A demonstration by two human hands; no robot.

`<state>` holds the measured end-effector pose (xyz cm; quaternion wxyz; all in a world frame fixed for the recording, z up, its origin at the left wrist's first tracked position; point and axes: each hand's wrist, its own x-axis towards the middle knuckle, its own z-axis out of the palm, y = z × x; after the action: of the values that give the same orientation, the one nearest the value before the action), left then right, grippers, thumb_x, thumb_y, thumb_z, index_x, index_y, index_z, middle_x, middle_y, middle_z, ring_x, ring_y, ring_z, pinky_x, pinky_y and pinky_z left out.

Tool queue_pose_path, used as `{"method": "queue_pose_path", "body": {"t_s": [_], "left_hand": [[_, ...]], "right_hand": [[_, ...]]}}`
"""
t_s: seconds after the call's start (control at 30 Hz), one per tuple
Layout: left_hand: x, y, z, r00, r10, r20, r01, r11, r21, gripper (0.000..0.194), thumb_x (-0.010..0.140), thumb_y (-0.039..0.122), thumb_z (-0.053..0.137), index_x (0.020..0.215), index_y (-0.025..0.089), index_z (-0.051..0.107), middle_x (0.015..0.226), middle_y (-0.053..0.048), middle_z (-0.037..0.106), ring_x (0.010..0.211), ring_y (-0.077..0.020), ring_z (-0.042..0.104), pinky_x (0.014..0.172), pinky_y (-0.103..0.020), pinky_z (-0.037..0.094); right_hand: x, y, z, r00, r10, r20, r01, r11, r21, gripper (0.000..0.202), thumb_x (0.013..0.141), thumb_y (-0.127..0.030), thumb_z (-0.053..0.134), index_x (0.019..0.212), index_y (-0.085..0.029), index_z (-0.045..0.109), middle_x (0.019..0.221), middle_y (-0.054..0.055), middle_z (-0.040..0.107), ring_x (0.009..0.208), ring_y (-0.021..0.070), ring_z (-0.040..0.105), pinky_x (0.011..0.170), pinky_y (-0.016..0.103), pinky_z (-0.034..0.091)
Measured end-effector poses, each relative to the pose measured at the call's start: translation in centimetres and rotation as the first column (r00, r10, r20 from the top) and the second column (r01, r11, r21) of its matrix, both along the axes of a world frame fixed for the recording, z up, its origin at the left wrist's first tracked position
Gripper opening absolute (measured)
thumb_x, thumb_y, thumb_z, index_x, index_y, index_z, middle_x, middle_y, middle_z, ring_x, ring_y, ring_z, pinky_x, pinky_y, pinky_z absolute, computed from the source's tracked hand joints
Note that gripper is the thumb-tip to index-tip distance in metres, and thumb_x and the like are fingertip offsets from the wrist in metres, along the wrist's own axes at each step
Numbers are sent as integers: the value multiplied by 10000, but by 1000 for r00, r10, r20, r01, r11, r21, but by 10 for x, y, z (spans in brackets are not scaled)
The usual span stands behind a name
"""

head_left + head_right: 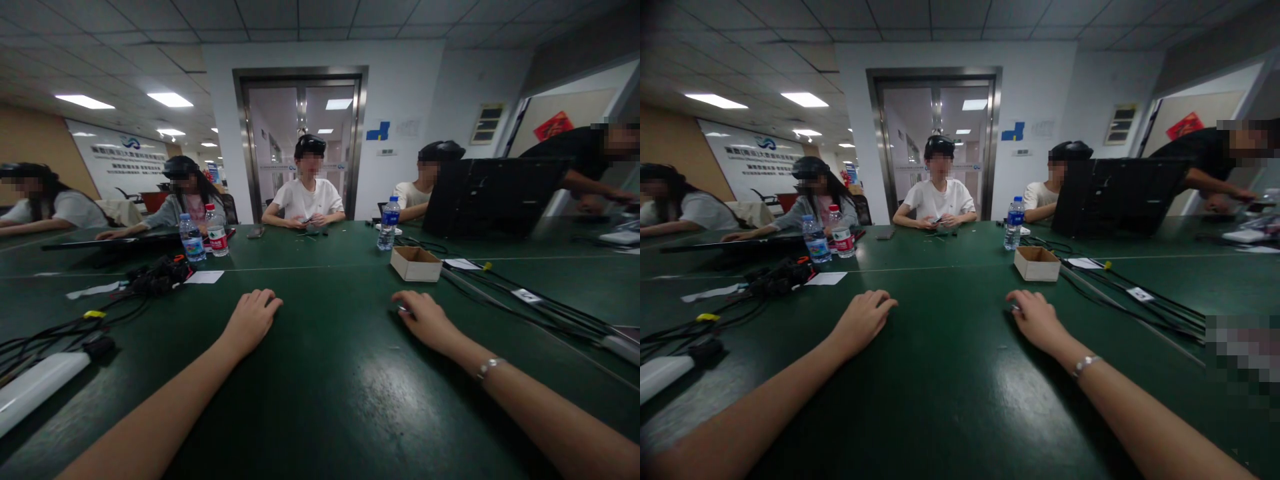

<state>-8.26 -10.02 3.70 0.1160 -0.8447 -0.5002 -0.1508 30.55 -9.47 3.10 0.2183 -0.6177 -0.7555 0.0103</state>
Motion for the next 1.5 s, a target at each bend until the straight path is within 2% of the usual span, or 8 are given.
{"method": "queue_pose_path", "body": {"t_s": [0.13, 0.23, 0.47, 0.73, 0.93, 1.07, 1.23, 1.5], "left_hand": [[62, 17, -10, 909, -133, 396, 218, 960, -178, 357, 814, 209, 488, 1166, 242, 531, 1144, -73, 544, 1047, -215, 523, 915, -367, 427], [88, 25, -21, 774, -96, 626, 289, 933, -216, 436, 752, 117, 491, 1179, 202, 495, 1124, -85, 557, 1007, -186, 547, 912, -328, 441], [87, 21, -21, 775, -169, 610, 374, 899, -227, 425, 736, 184, 567, 1156, 232, 529, 1014, -56, 626, 967, -214, 548, 902, -362, 422], [88, 10, -8, 923, -108, 368, 204, 951, -233, 320, 816, 239, 472, 1123, 210, 560, 1010, -63, 573, 953, -215, 512, 849, -350, 414], [87, 9, -7, 921, -43, 386, 151, 955, -254, 253, 848, 260, 421, 1025, 238, 600, 992, -53, 557, 947, -211, 511, 839, -344, 408], [87, 12, -10, 815, -10, 579, 202, 942, -267, 179, 808, 261, 504, 966, 231, 581, 943, -34, 581, 887, -193, 531, 791, -323, 423], [86, 23, -17, 561, 90, 823, 329, 888, -322, 146, 768, 264, 581, 892, 195, 550, 872, -20, 601, 817, -156, 571, 757, -287, 446], [95, 35, -21, 334, 148, 931, 472, 828, -302, 188, 735, 268, 629, 884, 170, 568, 872, -32, 602, 809, -152, 591, 751, -282, 466]], "right_hand": [[-100, 6, -6, 939, 309, -152, -314, 950, -9, 429, 803, -144, 499, 1212, -272, 488, 975, 71, 594, 935, 233, 499, 794, 372, 423], [-137, 6, -8, 908, 326, -263, -331, 943, 25, 497, 769, -101, 515, 1241, -231, 430, 1019, 87, 571, 948, 231, 482, 824, 373, 422], [-132, 4, -7, 858, 394, -330, -387, 918, 89, 585, 677, 10, 483, 1218, -205, 422, 1146, 89, 501, 1036, 225, 432, 933, 395, 373], [-126, 9, -14, 863, 401, -309, -402, 913, 63, 622, 648, 79, 404, 1185, -229, 461, 1077, 65, 417, 1042, 187, 425, 939, 341, 375], [-120, 12, -17, 920, 353, -170, -350, 936, 44, 536, 740, -4, 455, 1219, -243, 480, 1090, 78, 486, 1006, 224, 430, 901, 386, 377], [-119, 15, -14, 924, 295, -244, -304, 953, 1, 477, 753, -35, 514, 1192, -222, 517, 1024, 72, 546, 954, 210, 476, 868, 374, 400], [-125, 15, -9, 845, 249, -473, -294, 955, -23, 431, 708, -103, 653, 1123, -175, 564, 980, 54, 549, 899, 169, 540, 814, 312, 450], [-131, 16, -10, 823, 284, -491, -291, 955, 64, 129, 733, -175, 645, 862, -180, 654, 863, 33, 600, 801, 159, 564, 734, 302, 460]]}}
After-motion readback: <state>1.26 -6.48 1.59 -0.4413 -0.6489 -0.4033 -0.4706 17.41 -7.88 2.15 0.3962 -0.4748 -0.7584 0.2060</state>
